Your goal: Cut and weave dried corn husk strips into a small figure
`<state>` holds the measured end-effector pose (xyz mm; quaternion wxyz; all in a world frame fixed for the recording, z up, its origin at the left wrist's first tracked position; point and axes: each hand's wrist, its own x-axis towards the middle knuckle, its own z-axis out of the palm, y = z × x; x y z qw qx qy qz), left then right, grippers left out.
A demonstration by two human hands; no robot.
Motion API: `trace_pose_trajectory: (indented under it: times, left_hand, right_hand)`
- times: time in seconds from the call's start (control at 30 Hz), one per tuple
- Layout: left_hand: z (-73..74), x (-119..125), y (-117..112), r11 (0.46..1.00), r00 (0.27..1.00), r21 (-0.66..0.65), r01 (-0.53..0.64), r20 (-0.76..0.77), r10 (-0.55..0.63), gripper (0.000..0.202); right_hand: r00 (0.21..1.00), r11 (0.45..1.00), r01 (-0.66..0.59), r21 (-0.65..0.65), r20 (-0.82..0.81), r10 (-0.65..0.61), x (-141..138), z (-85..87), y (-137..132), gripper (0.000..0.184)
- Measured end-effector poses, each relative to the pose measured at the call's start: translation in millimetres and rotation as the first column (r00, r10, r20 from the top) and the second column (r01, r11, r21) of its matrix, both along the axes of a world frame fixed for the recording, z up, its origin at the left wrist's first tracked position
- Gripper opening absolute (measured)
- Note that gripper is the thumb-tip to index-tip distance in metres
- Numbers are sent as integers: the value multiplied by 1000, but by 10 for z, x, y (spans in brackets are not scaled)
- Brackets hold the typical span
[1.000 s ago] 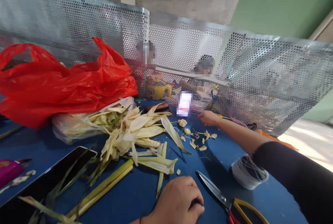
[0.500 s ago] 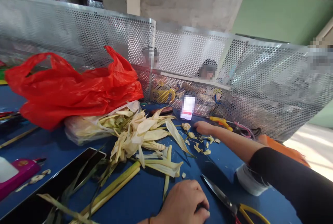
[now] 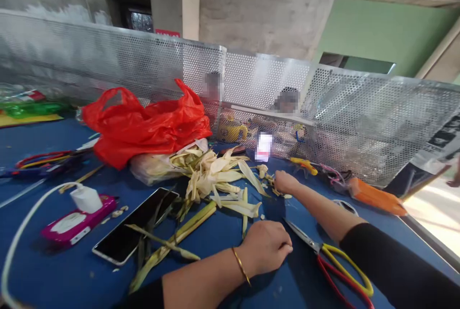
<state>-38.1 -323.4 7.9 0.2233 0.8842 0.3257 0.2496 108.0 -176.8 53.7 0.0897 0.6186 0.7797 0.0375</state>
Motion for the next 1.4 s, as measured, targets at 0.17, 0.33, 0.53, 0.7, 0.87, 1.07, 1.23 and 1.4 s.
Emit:
trace_pose_trajectory:
  times: [0.17, 0.33, 0.53, 0.7, 0.87, 1.07, 1.23, 1.4]
  left_hand:
    - [84, -33, -48, 994, 997, 112, -11, 74, 3, 22]
    - [122, -42, -29, 983, 980, 39, -179, 93, 175, 33]
    - [96, -162, 174, 895, 905, -162, -416, 18, 425, 22]
    - [110, -187, 290, 782, 830, -518, -347, 220, 513, 21]
    - [198, -117, 261, 452, 790, -891, 33, 301, 535, 56]
    - [315, 25, 259, 66, 644, -937, 342, 285, 710, 41]
    - [375, 111, 292, 256, 472, -941, 223, 334, 816, 10]
    - [392, -21, 373, 374, 266, -926, 57, 375, 888, 12]
  right_hand:
    - [996, 992, -13, 124, -89, 24, -173, 139, -406, 33]
    - [989, 992, -96, 81, -105, 104, -258, 8, -691, 28]
    - [970, 982, 24, 186, -241, 22, -281, -97, -764, 23]
    - [827, 943, 171, 287, -562, 21, -4, 41, -909, 30]
    - [513, 935, 245, 256, -853, 99, 193, -84, -1121, 44]
    - [277, 968, 124, 220, -944, 179, 151, -160, -1446, 37]
    - [164, 973, 171, 154, -978, 126, 307, -51, -1585, 29]
    - [448, 969, 248, 8, -887, -108, 644, -30, -1755, 18]
